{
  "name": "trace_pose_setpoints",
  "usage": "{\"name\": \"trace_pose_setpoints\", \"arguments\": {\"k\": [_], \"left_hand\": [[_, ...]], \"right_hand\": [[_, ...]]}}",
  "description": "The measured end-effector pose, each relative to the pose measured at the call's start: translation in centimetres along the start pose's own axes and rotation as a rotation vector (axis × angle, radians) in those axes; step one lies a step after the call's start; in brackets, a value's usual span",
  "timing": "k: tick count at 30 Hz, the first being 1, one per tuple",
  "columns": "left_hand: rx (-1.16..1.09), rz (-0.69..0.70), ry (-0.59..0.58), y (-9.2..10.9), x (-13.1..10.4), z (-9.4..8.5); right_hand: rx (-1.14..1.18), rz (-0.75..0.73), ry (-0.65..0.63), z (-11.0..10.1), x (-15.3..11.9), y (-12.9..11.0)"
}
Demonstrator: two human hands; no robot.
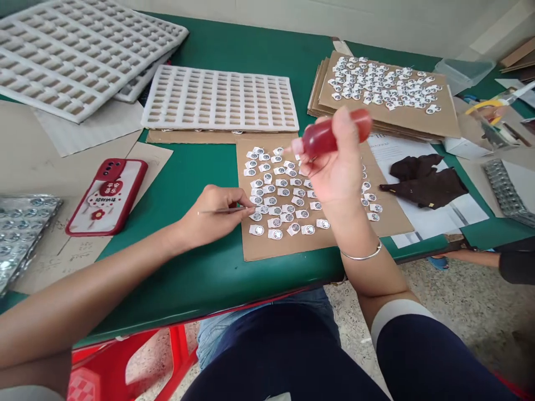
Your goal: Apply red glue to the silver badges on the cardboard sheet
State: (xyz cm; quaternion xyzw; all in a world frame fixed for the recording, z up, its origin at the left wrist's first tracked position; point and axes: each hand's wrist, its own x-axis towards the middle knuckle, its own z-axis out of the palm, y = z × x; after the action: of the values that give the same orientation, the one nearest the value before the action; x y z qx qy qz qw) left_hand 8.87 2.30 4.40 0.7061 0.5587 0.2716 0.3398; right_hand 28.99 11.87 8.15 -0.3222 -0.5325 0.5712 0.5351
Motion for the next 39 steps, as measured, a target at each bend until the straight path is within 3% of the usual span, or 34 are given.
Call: {"name": "trace_pose_setpoints", "arguments": {"k": [3,7,11,27,31,35,39], "left_hand": [[0.080,0.126,-0.004,-1.1,-0.9,0.7],[0.134,0.215,-0.044,-2.2,-1.7,1.1],[0.144,0.222,-0.076,-2.3,-1.4,0.9],[0.190,0.301,-0.110,-2.5,-1.5,1.2],[0.411,0.401,-0.121,-1.7,-2.0,1.6],[0.746,0.595,-0.028,-1.0,-2.8,2.7],[0.929,0.706,0.020,-0.5,-3.4,3.7]], "right_hand": [[-0.041,0.041,-0.016,0.7,-0.6,2.3],[-0.284,-0.081,-0.011,1.1,-1.4,3.8],[-0.399,-0.147,-0.033,1.4,-2.0,4.3],[-0.361,-0.123,-0.073,2.4,-3.0,4.6],[-0.476,-0.177,-0.103,2.9,-3.4,5.1],[-0.579,-0.222,-0.153,3.3,-3.6,5.5],[-0.613,-0.254,-0.188,3.4,-3.7,5.8]]}}
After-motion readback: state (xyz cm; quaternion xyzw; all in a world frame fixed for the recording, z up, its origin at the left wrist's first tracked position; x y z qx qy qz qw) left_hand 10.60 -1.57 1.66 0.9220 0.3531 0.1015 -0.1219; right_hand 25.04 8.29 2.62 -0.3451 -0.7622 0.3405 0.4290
